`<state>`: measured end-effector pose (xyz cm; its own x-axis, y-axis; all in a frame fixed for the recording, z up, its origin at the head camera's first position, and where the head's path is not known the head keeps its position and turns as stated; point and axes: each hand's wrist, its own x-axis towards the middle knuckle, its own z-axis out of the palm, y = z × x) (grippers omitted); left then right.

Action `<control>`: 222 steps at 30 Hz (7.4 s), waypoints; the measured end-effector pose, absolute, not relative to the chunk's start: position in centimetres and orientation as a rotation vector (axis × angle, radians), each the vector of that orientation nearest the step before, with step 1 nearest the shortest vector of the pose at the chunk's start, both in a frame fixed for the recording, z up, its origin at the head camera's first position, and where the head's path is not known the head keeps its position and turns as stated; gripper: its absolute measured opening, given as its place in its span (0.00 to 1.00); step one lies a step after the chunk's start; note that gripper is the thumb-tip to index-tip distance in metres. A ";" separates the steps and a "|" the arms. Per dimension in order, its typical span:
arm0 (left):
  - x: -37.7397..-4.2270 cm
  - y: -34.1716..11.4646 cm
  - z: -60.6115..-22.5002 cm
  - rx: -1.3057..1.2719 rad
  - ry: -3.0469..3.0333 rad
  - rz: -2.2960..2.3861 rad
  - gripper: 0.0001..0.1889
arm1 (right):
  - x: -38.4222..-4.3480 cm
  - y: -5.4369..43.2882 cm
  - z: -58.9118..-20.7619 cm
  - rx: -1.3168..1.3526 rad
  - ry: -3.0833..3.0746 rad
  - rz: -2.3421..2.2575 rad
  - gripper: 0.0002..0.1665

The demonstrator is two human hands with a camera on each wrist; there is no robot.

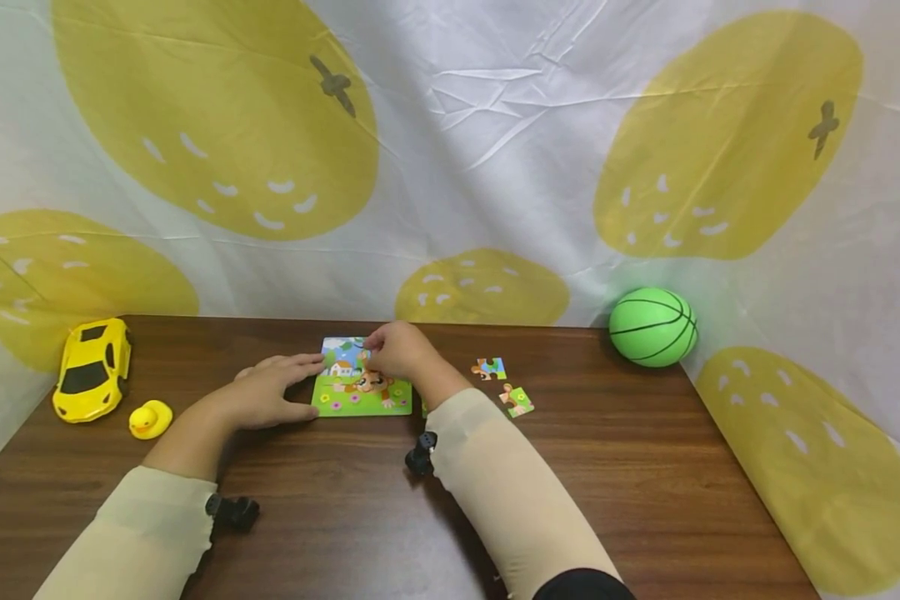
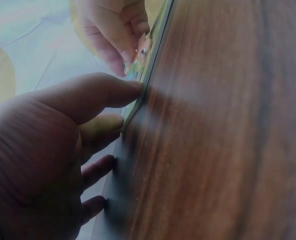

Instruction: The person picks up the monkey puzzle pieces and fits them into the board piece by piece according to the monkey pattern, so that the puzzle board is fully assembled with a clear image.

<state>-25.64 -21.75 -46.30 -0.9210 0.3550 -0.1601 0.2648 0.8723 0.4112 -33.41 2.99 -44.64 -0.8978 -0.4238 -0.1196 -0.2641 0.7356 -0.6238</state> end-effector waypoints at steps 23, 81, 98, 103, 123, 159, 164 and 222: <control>-25.5 -21.7 -46.1 0.465 2.809 0.576 0.43 | -33.4 2.5 -45.0 -0.491 2.700 -0.844 0.14; -25.4 -21.9 -46.2 0.465 2.810 0.574 0.44 | -33.0 21.3 -43.8 -0.426 2.739 -1.100 0.27; -25.4 -21.9 -46.3 0.468 2.818 0.572 0.43 | -34.3 23.9 -46.0 -0.433 2.658 -1.056 0.31; -25.4 -21.9 -46.2 0.468 2.818 0.578 0.43 | -34.3 23.6 -45.8 -0.403 2.643 -1.029 0.31; -25.3 -22.0 -46.2 0.462 2.814 0.580 0.43 | -34.3 22.7 -45.0 -0.410 2.717 -0.794 0.31; -25.4 -22.0 -46.3 0.461 2.812 0.592 0.43 | -32.8 17.6 -43.1 -0.522 2.597 -1.152 0.16; -25.3 -21.9 -46.2 0.462 2.812 0.587 0.43 | -32.9 15.9 -43.4 -0.601 2.599 -1.108 0.16; -25.4 -21.8 -45.9 0.448 2.821 0.573 0.44 | -34.6 7.2 -44.4 -0.683 2.613 -0.720 0.14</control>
<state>-25.39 -21.83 -45.87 -0.9273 0.3387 -0.1595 0.2496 0.8767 0.4111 -34.55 7.19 -44.40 -0.8250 -0.5304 -0.1952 -0.3555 0.7554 -0.5504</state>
